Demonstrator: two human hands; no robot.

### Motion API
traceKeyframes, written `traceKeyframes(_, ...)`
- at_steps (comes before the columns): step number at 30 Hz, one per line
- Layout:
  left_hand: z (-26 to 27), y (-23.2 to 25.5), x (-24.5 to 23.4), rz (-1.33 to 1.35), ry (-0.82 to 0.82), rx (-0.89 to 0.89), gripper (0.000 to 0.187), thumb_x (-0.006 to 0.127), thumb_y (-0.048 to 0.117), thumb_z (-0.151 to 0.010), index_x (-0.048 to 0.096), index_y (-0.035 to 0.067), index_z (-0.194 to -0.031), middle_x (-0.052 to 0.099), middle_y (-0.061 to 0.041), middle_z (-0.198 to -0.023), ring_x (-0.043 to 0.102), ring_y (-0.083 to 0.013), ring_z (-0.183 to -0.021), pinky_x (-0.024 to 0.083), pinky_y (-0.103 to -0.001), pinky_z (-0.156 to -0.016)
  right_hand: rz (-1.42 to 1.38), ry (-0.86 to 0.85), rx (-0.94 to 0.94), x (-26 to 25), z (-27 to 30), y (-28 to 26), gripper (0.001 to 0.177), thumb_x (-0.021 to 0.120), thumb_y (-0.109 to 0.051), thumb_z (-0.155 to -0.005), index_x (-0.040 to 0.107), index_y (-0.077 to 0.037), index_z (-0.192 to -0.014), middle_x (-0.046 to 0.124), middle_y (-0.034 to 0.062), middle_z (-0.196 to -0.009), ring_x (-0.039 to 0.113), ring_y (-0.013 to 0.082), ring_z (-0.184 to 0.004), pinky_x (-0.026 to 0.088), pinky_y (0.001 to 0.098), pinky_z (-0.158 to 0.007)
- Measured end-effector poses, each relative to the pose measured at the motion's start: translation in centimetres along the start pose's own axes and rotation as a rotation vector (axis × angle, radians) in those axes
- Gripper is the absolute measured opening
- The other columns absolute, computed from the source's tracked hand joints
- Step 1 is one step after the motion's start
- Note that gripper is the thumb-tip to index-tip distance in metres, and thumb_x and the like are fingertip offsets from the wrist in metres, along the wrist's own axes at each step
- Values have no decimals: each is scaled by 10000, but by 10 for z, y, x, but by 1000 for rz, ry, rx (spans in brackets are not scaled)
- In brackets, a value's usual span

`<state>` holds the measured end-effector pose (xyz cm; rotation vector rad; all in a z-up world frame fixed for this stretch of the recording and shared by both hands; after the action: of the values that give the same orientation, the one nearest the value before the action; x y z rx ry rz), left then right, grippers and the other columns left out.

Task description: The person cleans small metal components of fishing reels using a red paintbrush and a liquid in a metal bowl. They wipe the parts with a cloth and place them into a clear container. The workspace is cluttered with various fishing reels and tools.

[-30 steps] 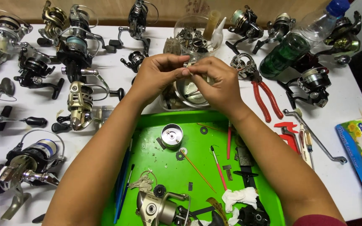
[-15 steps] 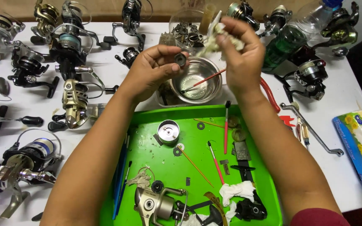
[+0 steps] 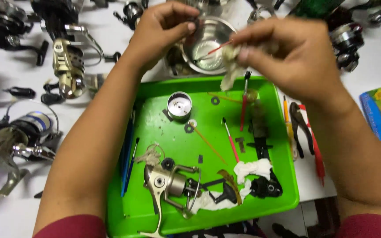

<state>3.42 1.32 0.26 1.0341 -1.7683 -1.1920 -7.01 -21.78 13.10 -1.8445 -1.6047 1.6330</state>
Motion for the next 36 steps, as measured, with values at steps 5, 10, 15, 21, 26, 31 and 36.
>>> traceKeyframes(5, 2, 10, 12, -77, -34, 65, 244, 657, 51, -1008, 674, 19, -1249, 755, -79, -1134, 682, -118, -862, 608, -239, -822, 19, -229, -144, 35, 42, -18, 169, 735, 50, -908, 729, 67, -1076, 775, 212, -989, 788, 218, -809, 662, 268, -764)
traceKeyframes(10, 1, 12, 11, -93, -32, 87, 217, 641, 37, -1018, 685, 28, -1230, 744, -56, -1074, 689, -122, -832, 609, -236, -819, 87, -353, -269, 63, 77, -12, 136, 737, -20, -910, 766, -35, -1042, 792, 134, -964, 786, 211, -861, 693, 264, -796)
traceKeyframes(15, 1, 16, 11, -58, -8, 109, 190, 669, 35, -1013, 701, 17, -1199, 736, -60, -1015, 692, -118, -842, 627, -239, -805, 58, -423, -225, 86, 91, -12, 201, 746, -51, -909, 756, -38, -1110, 749, 126, -991, 741, 209, -861, 667, 265, -796)
traceKeyframes(21, 4, 26, 5, -62, 53, 122, 193, 701, 52, -994, 696, 61, -1187, 730, -39, -1061, 678, -94, -909, 617, -220, -808, 94, -596, -150, 105, 93, -7, 260, 685, -86, -951, 716, -20, -1200, 688, 129, -1057, 711, 261, -883, 639, 368, -774)
traceKeyframes(26, 1, 30, -3, 2, 123, 230, 195, 713, 27, -985, 696, 22, -1179, 731, -79, -978, 691, -137, -825, 637, -259, -794, 136, -564, -259, 84, 59, -15, 270, 750, -2, -857, 755, -67, -1119, 787, 107, -978, 750, 252, -927, 659, 367, -864)
traceKeyframes(31, 1, 37, -20, 31, 394, 396, 155, 743, 181, -929, 679, 41, -927, 657, -44, -817, 666, -163, -719, 605, -319, -673, 304, -133, -264, 56, -32, -6, 72, 773, 3, -944, 781, -55, -986, 778, 84, -917, 709, 173, -805, 547, 322, -741)
traceKeyframes(36, 2, 37, -28, 21, 520, 442, 78, 724, 108, -931, 654, 74, -931, 639, -44, -816, 617, -143, -706, 577, -289, -625, 440, -7, -169, 96, -104, 69, 88, 879, -172, -871, 828, -104, -895, 767, 79, -870, 690, 215, -767, 502, 365, -713)
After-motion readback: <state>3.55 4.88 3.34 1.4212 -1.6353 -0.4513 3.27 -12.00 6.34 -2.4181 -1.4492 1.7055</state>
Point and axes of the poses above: each hand's wrist, its own z-axis away from the middle knuckle, its own x-axis out of the palm, y = z × x, the point moved 3 cm from there along -z, towards the middle knuckle
